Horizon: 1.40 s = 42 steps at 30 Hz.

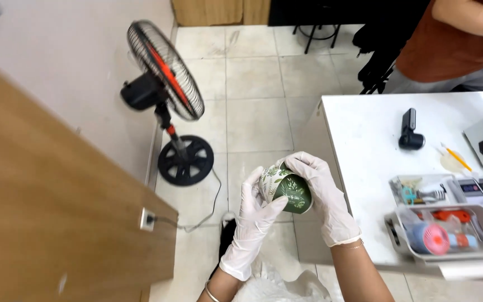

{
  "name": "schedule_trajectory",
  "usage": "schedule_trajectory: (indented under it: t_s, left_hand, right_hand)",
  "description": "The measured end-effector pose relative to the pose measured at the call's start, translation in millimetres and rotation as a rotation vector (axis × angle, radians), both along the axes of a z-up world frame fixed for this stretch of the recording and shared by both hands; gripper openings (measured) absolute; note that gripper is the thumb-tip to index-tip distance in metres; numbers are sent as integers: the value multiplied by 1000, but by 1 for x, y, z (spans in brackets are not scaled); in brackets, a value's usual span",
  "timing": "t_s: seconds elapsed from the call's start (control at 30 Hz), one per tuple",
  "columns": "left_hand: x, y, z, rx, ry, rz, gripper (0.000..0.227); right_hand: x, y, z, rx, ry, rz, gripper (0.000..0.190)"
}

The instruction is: The person repeatedly picks up small green cylindrical containers from a glass shelf, walks to a wooden table, and places them in a grid formation among other identical containers. The person wears white gloves and handles the containers one at a time, rotating them briefly before placing them down.

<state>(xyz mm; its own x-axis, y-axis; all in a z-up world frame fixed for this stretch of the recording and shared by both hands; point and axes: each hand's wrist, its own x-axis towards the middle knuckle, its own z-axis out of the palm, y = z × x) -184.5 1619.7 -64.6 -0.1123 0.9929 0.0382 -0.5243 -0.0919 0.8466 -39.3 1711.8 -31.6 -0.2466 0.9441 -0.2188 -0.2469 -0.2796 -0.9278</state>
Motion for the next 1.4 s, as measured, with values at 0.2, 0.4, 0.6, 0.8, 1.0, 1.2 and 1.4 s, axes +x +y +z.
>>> schedule_trajectory:
  t_s: [0.2, 0.4, 0.6, 0.8, 1.0, 1.2, 1.4]
  left_hand:
    - [-59, 160, 32, -107, -105, -132, 81]
    - [-82, 286, 63, -162, -261, -293, 75]
    - [-65, 400, 49, -97, -443, -406, 46]
    - [-24, 526, 49, -47, -428, -511, 49]
    - [31, 651, 71, -228, -513, -642, 68]
    - [61, 755, 29, -474, -561, -670, 83]
    - [71, 873, -6, -441, -338, -934, 91]
  right_hand:
    - [-50, 110, 65, 219, -13, -25, 35]
    - [-66, 207, 76, 197, 75, -260, 51]
    - [-37, 310, 25, 206, 295, -231, 64]
    - [-5, 435, 5, 217, 359, -297, 61]
    - [38, 550, 15, 337, 546, -293, 68]
    - [73, 645, -30, 182, 503, -369, 67]
    - [79, 742, -15, 140, 324, -495, 68]
